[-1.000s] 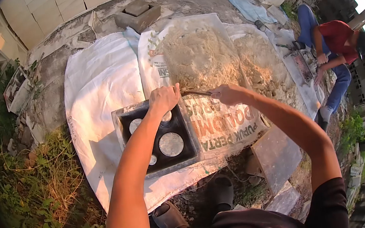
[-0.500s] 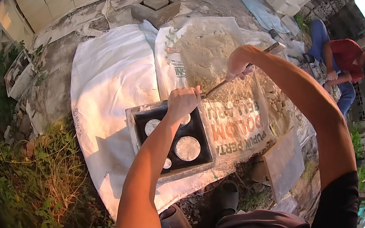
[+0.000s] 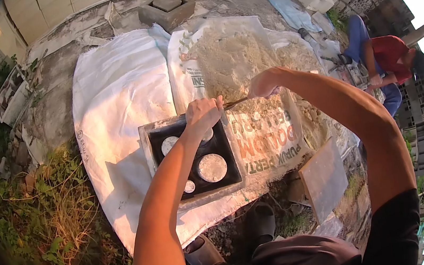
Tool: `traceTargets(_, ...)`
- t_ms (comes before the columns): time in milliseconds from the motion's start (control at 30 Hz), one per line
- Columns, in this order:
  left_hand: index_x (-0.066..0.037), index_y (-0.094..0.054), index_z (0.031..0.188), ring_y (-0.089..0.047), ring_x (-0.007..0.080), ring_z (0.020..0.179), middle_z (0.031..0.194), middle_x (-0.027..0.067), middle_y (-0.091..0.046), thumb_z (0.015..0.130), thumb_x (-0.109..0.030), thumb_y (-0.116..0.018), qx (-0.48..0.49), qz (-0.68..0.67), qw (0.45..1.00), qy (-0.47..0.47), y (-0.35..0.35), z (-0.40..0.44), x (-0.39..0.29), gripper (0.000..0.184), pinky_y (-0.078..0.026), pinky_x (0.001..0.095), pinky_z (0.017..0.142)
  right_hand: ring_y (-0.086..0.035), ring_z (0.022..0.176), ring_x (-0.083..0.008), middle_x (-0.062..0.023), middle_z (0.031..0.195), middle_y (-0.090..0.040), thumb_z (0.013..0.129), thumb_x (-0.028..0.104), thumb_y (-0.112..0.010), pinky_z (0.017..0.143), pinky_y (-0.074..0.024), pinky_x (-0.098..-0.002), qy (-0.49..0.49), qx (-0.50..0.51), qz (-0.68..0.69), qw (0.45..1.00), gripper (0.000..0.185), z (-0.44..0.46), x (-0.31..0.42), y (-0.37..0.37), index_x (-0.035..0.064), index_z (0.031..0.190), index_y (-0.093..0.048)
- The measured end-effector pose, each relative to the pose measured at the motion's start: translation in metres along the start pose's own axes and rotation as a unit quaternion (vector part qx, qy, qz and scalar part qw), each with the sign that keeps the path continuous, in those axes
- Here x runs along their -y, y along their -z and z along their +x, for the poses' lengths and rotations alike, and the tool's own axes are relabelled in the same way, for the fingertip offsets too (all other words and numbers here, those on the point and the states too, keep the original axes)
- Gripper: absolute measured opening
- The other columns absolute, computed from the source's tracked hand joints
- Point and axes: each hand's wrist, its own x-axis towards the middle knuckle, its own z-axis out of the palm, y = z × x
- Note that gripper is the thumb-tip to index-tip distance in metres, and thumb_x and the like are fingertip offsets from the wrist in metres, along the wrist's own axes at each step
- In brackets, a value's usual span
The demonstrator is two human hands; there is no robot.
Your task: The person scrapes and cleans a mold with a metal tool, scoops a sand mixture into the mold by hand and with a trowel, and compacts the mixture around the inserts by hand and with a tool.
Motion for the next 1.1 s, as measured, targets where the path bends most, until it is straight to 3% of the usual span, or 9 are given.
traceTargets(33, -0.004, -0.067, 0.07, -0.065, 0.0351, 0.069, 0.066, 0.0196, -0.063, 0.094, -0.044, -0.037, -0.012, -0.056, 0.998, 0.024, 0.002, -0.003, -0.002, 0.055, -0.052, 0.044, 0.066, -0.047, 0.051, -0.0113, -0.0038, 0.067, -0.049, 0.097, 0.029, -0.042, 0.043, -0.036, -0.0242, 0.044, -0.003, 0.056, 0.997, 0.033, 0.0, 0.001, -0.014, 0.0002, 0.106, -0.056)
traceTargets(167, -0.004, -0.067, 0.069, -0.065, 0.0357, 0.067, 0.063, 0.0211, -0.062, 0.09, -0.048, -0.043, -0.042, -0.007, 0.999, -0.016, 0.007, -0.01, -0.003, 0.054, -0.052, 0.044, 0.065, -0.055, 0.059, -0.0151, -0.0065, 0.073, -0.052, 0.095, 0.021, -0.049, 0.046, -0.0428, -0.0285, 0.061, 0.012, 0.164, 0.984, 0.023, -0.031, 0.002, -0.018, 0.0025, 0.107, -0.056)
traceTargets(300, -0.004, -0.065, 0.066, -0.063, 0.0378, 0.063, 0.058, 0.022, -0.059, 0.086, -0.049, -0.048, -0.071, -0.001, 0.996, -0.049, -0.006, 0.0, 0.007, 0.052, -0.052, 0.0437, 0.064, -0.056, 0.063, -0.0171, -0.0103, 0.077, -0.058, 0.092, 0.024, -0.051, 0.054, -0.0467, -0.0332, 0.104, -0.021, 0.072, 0.992, 0.036, -0.005, -0.01, -0.028, 0.0069, 0.124, -0.054)
traceTargets(400, -0.005, -0.065, 0.066, -0.063, 0.0381, 0.063, 0.058, 0.0217, -0.059, 0.086, -0.048, -0.047, -0.044, -0.003, 0.998, -0.042, -0.008, 0.001, 0.007, 0.051, -0.052, 0.0438, 0.065, -0.056, 0.063, -0.0186, -0.0114, 0.077, -0.059, 0.092, 0.024, -0.051, 0.057, -0.0461, -0.0351, 0.132, -0.077, 0.026, 0.988, 0.03, 0.004, -0.011, -0.044, 0.0045, 0.113, -0.059)
traceTargets(500, -0.004, -0.067, 0.071, -0.064, 0.0369, 0.069, 0.065, 0.0219, -0.062, 0.086, -0.047, -0.045, -0.015, -0.025, 0.999, -0.015, 0.005, -0.001, -0.001, 0.05, -0.052, 0.0438, 0.068, -0.046, 0.053, -0.0125, -0.0043, 0.067, -0.048, 0.09, 0.012, -0.04, 0.044, -0.0405, -0.0314, 0.075, -0.128, 0.119, 0.982, 0.017, -0.006, -0.003, -0.076, 0.0053, 0.088, -0.056)
traceTargets(633, -0.004, -0.069, 0.078, -0.065, 0.0357, 0.075, 0.073, 0.0208, -0.065, 0.087, -0.046, -0.044, 0.001, -0.026, 1.0, -0.008, 0.006, -0.002, -0.001, 0.05, -0.052, 0.0426, 0.072, -0.053, 0.056, -0.0168, -0.0115, 0.066, -0.055, 0.09, 0.016, -0.042, 0.049, -0.044, -0.0346, 0.063, -0.233, 0.213, 0.947, 0.032, -0.014, 0.014, -0.134, 0.0027, 0.116, -0.054)
traceTargets(700, -0.006, -0.069, 0.077, -0.064, 0.0364, 0.075, 0.071, 0.0203, -0.065, 0.088, -0.047, -0.043, 0.007, -0.02, 1.0, -0.003, 0.004, -0.002, 0.0, 0.049, -0.051, 0.0439, 0.074, -0.059, 0.06, -0.0261, -0.0194, 0.071, -0.06, 0.089, 0.015, -0.042, 0.053, -0.0458, -0.0403, 0.046, -0.3, 0.251, 0.919, 0.041, -0.026, 0.026, -0.148, 0.0046, 0.128, -0.048)
traceTargets(833, -0.008, -0.068, 0.079, -0.064, 0.0365, 0.078, 0.072, 0.0195, -0.065, 0.088, -0.048, -0.042, 0.013, -0.017, 1.0, -0.003, 0.001, 0.0, 0.0, 0.049, -0.05, 0.0449, 0.076, -0.061, 0.065, -0.0356, -0.0228, 0.077, -0.062, 0.086, 0.013, -0.044, 0.056, -0.0459, -0.045, 0.037, -0.326, 0.285, 0.901, 0.048, -0.015, 0.029, -0.165, 0.0084, 0.134, -0.041)
traceTargets(1100, -0.008, -0.068, 0.082, -0.064, 0.0363, 0.078, 0.071, 0.0187, -0.065, 0.089, -0.048, -0.043, -0.005, 0.005, 1.0, -0.009, -0.001, -0.001, 0.0, 0.048, -0.05, 0.0455, 0.075, -0.062, 0.072, -0.0383, -0.0231, 0.08, -0.063, 0.091, 0.02, -0.046, 0.065, -0.0474, -0.0467, 0.026, -0.363, 0.285, 0.887, 0.055, 0.011, 0.035, -0.198, 0.0107, 0.143, -0.029)
